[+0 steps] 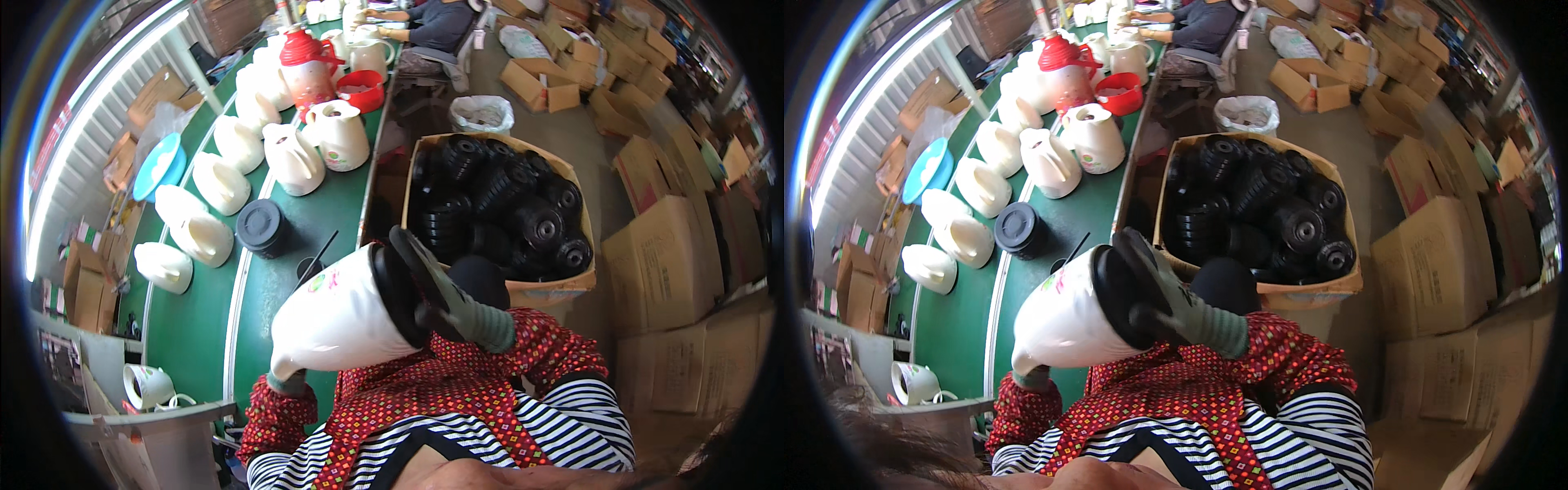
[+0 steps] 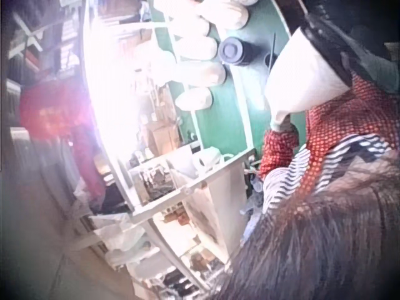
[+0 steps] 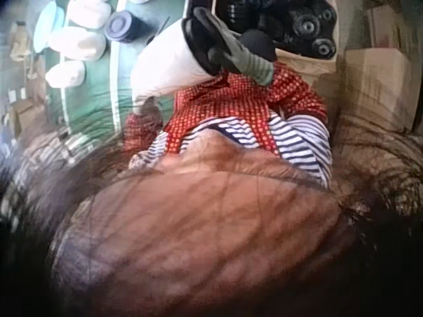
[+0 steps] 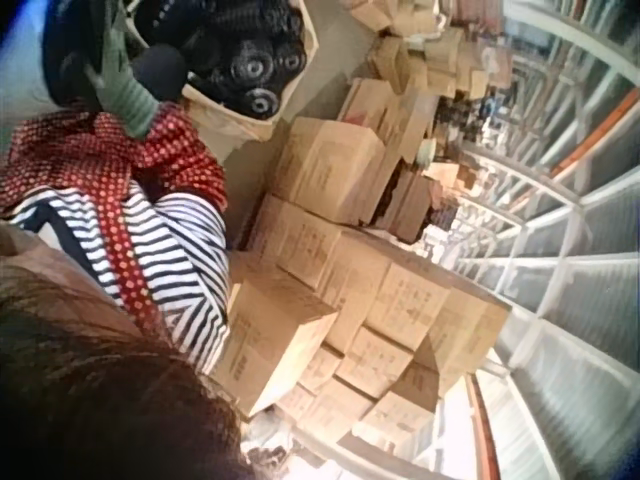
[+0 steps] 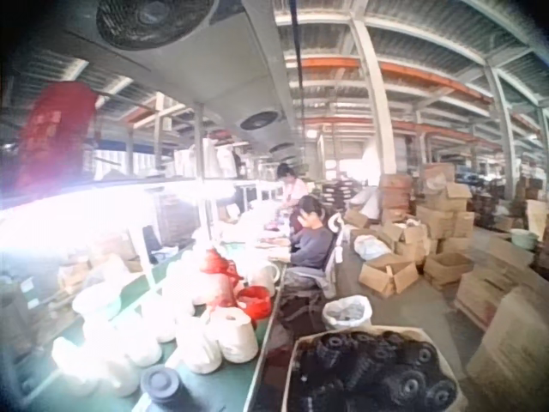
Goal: The person repeatedly picks up white plastic pitchers from a conveyor belt, inserts a black circular component into the opening, and secures a black lid on top. The completed pitchers are placed back onto the belt. The process is repeated continuously throughout the clip.
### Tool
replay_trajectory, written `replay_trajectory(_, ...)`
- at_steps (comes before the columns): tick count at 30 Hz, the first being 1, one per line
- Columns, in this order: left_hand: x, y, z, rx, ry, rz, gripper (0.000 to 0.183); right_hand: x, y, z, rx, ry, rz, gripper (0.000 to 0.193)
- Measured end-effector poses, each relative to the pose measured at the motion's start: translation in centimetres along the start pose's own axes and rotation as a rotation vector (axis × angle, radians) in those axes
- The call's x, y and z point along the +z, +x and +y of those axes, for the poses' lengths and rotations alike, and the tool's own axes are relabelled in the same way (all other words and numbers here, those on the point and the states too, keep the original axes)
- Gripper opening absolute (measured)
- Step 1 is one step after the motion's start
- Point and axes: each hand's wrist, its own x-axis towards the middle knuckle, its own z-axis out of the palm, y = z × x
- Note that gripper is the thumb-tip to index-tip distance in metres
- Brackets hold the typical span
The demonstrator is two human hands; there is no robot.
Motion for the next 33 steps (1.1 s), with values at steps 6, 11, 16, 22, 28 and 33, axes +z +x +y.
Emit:
replay_trajectory(6,1.7,-0.3,-2.9,-0.258,-0.135,-0.195,0.031,-1.7,3.8,-5.7,-0.394,-0.419,-0.447,0.103)
replay_trajectory(11,1.9,0.4,-3.3,-0.222,-0.142,-0.169,0.033,-1.2,2.2,-4.8,-0.392,-0.355,-0.186,0.083)
replay_trajectory(16,0.1,0.8,-0.6,0.044,0.130,0.002,0.038,2.1,-1.8,1.9,0.114,0.630,0.322,0.065)
replay_trajectory(22,3.1,1.6,5.2,0.471,1.355,-0.131,0.044,4.2,-6.7,10.2,0.289,1.093,0.328,0.043)
replay_trajectory(28,3.2,2.4,4.5,0.131,1.796,-0.034,0.053,3.0,-2.7,2.8,0.259,0.165,0.236,0.070)
replay_trajectory(33,3.3,0.9,6.1,0.166,1.325,-0.193,0.078,1.6,0.3,-2.4,0.028,-0.304,-0.252,0.087)
